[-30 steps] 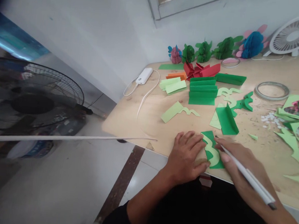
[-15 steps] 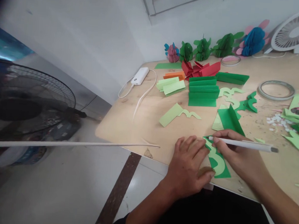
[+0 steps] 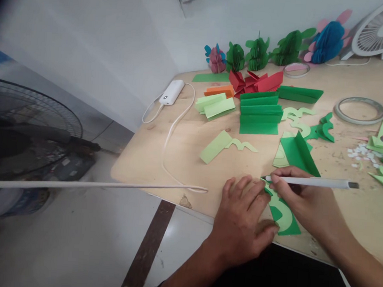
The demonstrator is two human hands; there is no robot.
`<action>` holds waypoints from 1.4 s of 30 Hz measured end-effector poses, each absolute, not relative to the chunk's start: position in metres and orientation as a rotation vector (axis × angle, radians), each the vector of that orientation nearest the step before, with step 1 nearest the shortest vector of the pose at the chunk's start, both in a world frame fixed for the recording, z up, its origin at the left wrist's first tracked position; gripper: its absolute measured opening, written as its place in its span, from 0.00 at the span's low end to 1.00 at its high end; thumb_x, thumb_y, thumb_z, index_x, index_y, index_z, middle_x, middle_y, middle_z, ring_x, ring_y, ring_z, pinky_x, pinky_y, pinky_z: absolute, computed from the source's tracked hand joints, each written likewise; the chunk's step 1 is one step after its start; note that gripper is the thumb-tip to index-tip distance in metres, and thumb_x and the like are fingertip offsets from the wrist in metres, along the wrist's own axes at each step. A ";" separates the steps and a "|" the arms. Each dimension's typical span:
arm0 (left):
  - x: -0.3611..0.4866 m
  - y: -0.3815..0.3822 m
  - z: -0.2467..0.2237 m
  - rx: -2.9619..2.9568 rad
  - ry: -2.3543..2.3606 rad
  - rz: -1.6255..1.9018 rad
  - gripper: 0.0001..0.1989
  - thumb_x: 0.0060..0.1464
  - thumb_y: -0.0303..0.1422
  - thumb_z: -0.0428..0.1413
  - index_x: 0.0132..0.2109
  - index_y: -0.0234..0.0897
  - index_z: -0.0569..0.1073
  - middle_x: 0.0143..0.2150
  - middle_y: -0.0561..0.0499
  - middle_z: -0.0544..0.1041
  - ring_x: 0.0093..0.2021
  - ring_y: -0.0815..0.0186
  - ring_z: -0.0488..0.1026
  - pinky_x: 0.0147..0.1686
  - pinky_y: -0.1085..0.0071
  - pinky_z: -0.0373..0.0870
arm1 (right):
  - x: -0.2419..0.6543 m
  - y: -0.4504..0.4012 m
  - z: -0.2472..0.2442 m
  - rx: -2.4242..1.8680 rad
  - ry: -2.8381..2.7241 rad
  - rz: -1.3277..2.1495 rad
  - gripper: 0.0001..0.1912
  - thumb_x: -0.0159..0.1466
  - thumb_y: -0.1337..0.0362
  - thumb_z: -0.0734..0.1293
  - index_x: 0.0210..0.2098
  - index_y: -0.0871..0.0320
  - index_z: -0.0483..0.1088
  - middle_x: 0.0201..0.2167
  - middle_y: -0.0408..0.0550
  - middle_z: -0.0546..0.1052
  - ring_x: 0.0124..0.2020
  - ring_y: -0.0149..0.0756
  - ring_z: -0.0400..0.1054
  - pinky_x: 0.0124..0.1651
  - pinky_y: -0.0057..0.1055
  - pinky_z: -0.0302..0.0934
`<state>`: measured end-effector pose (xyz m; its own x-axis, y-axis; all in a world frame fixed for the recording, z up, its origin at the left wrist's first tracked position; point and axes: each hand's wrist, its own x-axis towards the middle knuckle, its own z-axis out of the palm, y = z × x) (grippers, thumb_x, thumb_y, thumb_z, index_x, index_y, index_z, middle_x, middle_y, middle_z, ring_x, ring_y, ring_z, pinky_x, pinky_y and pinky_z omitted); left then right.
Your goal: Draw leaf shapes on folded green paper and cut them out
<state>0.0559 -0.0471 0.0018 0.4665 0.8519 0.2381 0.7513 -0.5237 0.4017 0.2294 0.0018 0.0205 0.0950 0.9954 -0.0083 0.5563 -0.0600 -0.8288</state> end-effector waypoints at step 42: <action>0.056 -0.048 0.002 2.443 1.380 0.607 0.22 0.64 0.45 0.47 0.57 0.37 0.69 0.65 0.49 0.69 0.67 0.53 0.59 0.67 0.47 0.49 | 0.227 0.001 0.017 -1.724 -1.591 0.801 0.25 0.54 0.37 0.66 0.31 0.52 0.77 0.31 0.48 0.82 0.29 0.42 0.76 0.26 0.34 0.69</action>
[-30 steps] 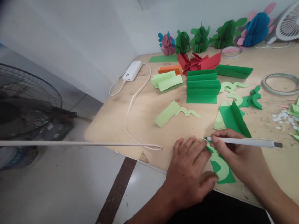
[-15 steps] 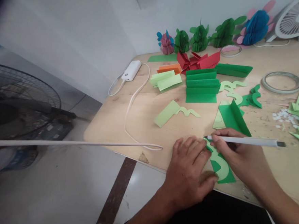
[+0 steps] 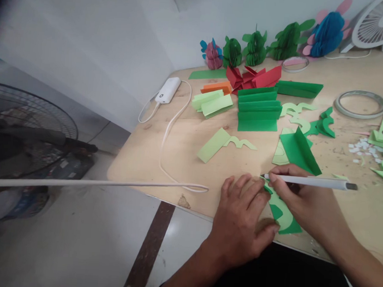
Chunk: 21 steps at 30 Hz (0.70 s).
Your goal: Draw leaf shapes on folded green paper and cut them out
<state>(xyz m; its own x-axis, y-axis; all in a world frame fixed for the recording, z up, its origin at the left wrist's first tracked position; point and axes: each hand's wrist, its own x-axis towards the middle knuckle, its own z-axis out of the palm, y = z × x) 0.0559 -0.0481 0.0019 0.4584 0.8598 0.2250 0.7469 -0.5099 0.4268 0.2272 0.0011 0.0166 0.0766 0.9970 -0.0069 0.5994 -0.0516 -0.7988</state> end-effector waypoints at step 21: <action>0.056 -0.048 0.002 2.444 1.396 0.606 0.22 0.63 0.45 0.49 0.57 0.38 0.70 0.66 0.49 0.69 0.67 0.54 0.59 0.67 0.48 0.51 | 0.232 -0.007 0.020 -1.711 -1.676 0.659 0.25 0.54 0.36 0.64 0.30 0.50 0.77 0.31 0.48 0.83 0.28 0.43 0.77 0.27 0.37 0.70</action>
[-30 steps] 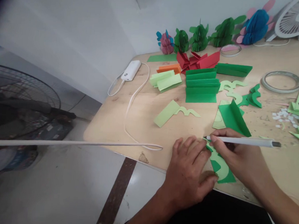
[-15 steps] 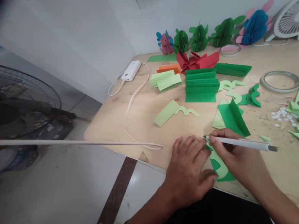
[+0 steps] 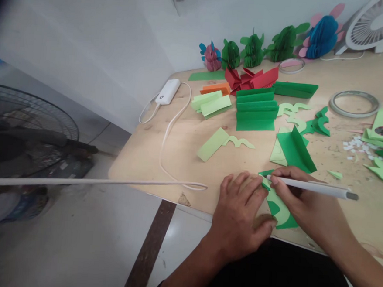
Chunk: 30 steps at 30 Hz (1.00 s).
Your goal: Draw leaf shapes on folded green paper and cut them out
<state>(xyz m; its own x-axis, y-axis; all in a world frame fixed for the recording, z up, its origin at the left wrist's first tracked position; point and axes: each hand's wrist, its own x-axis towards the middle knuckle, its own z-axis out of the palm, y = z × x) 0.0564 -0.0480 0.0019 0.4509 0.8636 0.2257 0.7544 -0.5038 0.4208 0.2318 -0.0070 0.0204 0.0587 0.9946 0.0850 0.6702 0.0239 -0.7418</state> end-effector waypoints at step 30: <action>0.056 -0.048 0.001 2.495 1.395 0.575 0.22 0.61 0.45 0.51 0.59 0.44 0.70 0.65 0.49 0.70 0.66 0.51 0.60 0.65 0.44 0.53 | 0.245 -0.031 0.016 -1.768 -1.701 0.515 0.22 0.57 0.39 0.63 0.32 0.48 0.75 0.32 0.45 0.82 0.31 0.42 0.77 0.34 0.37 0.70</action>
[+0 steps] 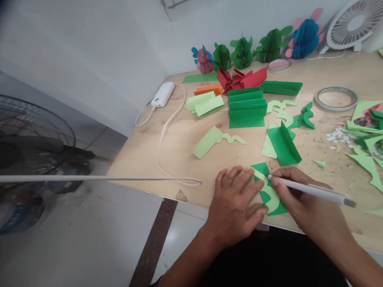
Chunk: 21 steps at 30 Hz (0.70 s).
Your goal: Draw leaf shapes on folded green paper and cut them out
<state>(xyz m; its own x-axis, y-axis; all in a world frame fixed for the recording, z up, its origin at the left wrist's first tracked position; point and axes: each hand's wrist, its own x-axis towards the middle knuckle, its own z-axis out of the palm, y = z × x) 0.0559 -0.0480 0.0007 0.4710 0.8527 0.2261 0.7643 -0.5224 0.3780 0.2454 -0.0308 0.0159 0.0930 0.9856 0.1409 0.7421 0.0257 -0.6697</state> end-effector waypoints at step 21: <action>0.057 -0.047 -0.001 2.530 1.405 0.555 0.22 0.60 0.44 0.54 0.59 0.44 0.71 0.64 0.48 0.70 0.65 0.51 0.60 0.63 0.45 0.55 | 0.243 -0.037 0.022 -1.722 -1.713 0.525 0.21 0.59 0.41 0.62 0.33 0.51 0.74 0.28 0.45 0.80 0.26 0.38 0.73 0.31 0.34 0.65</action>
